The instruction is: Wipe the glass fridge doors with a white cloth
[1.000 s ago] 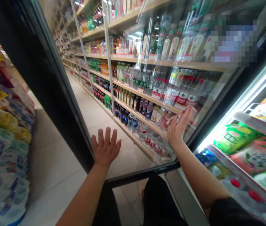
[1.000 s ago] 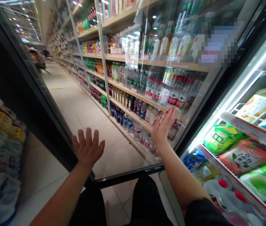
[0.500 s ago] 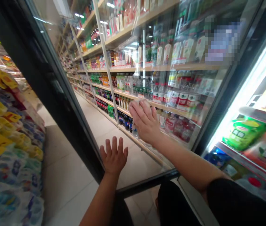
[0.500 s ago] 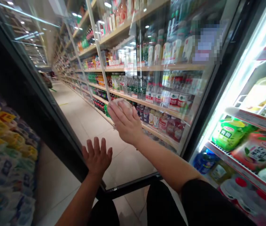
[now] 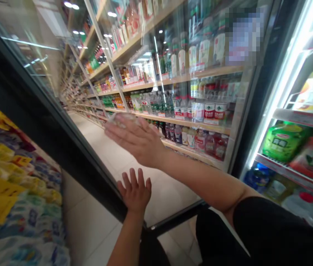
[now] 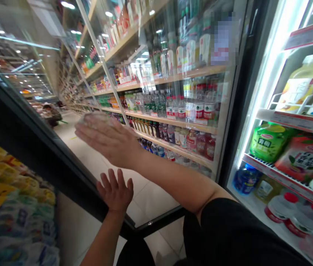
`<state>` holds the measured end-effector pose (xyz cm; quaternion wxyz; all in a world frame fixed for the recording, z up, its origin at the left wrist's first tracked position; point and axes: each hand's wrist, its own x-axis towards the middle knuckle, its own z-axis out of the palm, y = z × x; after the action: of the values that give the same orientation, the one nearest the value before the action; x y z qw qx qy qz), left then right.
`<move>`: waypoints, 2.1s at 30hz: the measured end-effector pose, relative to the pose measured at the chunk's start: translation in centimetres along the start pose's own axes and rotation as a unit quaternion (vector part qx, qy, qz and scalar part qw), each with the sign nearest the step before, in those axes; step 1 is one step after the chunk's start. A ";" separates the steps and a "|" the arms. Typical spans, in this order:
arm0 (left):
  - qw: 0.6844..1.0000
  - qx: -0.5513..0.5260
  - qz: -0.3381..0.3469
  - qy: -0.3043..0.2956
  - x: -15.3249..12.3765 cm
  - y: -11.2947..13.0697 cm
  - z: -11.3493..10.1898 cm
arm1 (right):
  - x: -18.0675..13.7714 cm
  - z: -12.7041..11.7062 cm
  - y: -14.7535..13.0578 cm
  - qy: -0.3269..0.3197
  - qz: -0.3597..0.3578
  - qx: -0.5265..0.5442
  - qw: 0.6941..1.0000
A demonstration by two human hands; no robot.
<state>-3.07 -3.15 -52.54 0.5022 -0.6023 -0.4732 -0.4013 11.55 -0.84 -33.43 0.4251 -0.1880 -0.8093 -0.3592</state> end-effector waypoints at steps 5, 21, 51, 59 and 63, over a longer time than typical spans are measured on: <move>0.999 -0.031 -0.009 -0.020 -0.9 -0.5 0.6 | -2.4 1.0 -1.9 -0.083 -0.145 -0.006 0.986; 1.000 -0.015 0.002 0.004 0.6 0.2 -0.1 | -18.5 1.7 0.0 -0.028 -0.025 -0.016 0.999; 1.000 -0.013 -0.009 -0.006 0.4 0.3 0.0 | -24.6 1.5 2.6 0.019 0.254 -0.090 0.963; 1.000 -0.001 -0.007 -0.007 0.4 0.3 0.0 | -27.6 2.1 2.8 0.026 0.282 -0.096 0.954; 1.000 -0.006 -0.010 -0.012 0.3 0.3 0.0 | -28.4 0.9 4.8 0.020 0.334 -0.097 0.937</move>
<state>-2.66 -3.10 -52.30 0.4891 -0.6053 -0.4829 -0.4015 30.10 3.09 -55.09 0.5160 -0.4806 -0.6526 -0.2774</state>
